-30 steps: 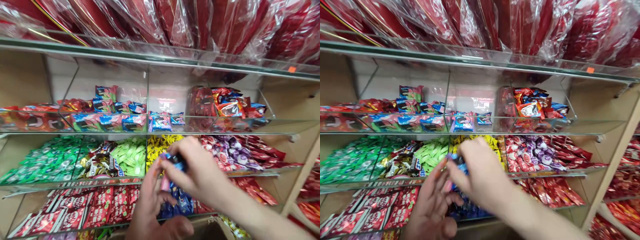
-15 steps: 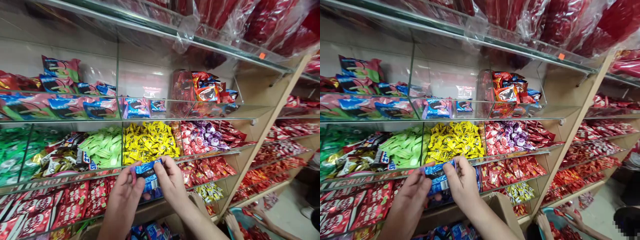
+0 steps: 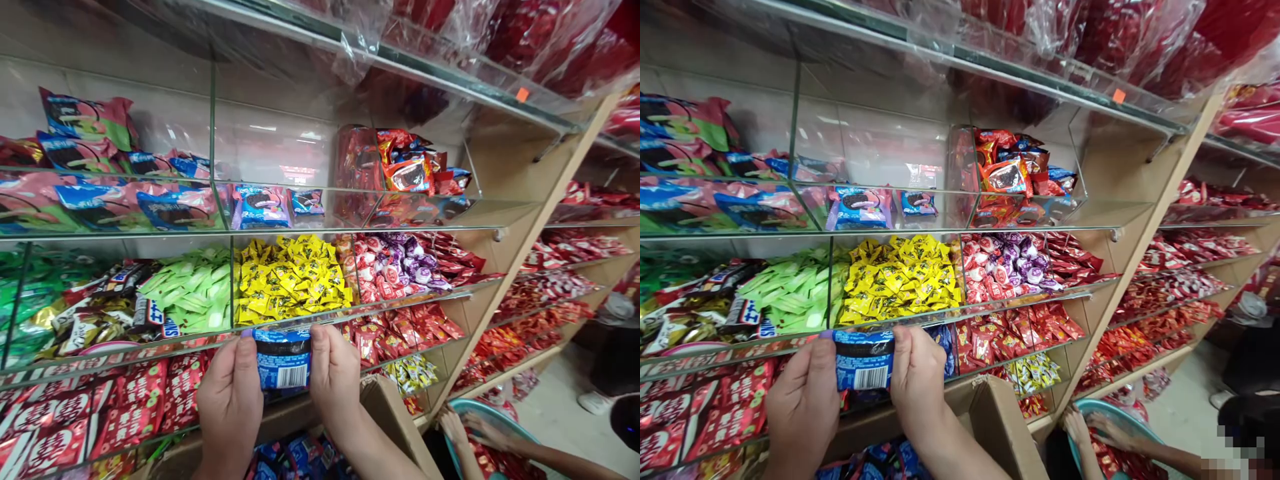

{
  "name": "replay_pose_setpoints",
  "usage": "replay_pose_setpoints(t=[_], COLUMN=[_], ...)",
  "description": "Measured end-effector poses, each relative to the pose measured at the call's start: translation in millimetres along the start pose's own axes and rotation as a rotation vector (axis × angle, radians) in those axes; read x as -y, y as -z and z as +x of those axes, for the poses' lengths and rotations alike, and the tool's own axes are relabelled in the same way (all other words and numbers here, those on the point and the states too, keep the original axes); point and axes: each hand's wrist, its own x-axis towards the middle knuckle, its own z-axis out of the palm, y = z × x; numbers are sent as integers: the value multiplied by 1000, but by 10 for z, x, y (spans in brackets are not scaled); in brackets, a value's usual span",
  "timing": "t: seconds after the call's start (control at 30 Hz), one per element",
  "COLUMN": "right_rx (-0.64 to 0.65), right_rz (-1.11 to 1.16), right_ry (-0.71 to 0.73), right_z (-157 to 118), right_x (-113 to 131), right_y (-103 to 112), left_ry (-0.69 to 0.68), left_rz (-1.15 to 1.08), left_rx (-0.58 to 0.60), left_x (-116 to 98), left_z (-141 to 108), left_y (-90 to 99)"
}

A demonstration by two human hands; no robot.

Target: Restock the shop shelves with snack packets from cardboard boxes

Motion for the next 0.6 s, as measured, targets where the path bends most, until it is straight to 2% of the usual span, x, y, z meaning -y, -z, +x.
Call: replay_pose_setpoints(t=[0.07, 0.13, 0.17, 0.23, 0.3, 0.37, 0.43, 0.47, 0.53, 0.6], right_rx=[3, -13, -33, -78, -87, -46, 63, 132, 238, 259], right_rz=[-17, -72, -116, -219, -295, -308, -231, -154, 25, 175], right_ry=[-9, 1, 24, 105, 187, 238, 240, 227, 142, -43], right_z=[24, 73, 102, 151, 161, 130, 88, 75, 81, 123], right_x=[5, -25, -49, -88, -78, -2, 114, 168, 234, 228], right_y=[40, 89, 113, 149, 169, 180, 203, 225, 286, 347], left_ry=[50, -8, -117, -448, -747, -863, -800, -693, -310, 150], left_rz=[8, 100, 180, 352, 509, 587, 518, 417, 146, -173], left_rx=[48, 63, 46, 30, 99, 193, 187, 167, 150, 188], left_x=[-13, -40, -54, -68, -52, -15, 7, 0, -60, -168], left_z=[2, -5, -17, -63, -126, -177, -189, -180, -148, -120], left_y=[10, 17, 16, 4, -24, -53, -67, -65, -49, -33])
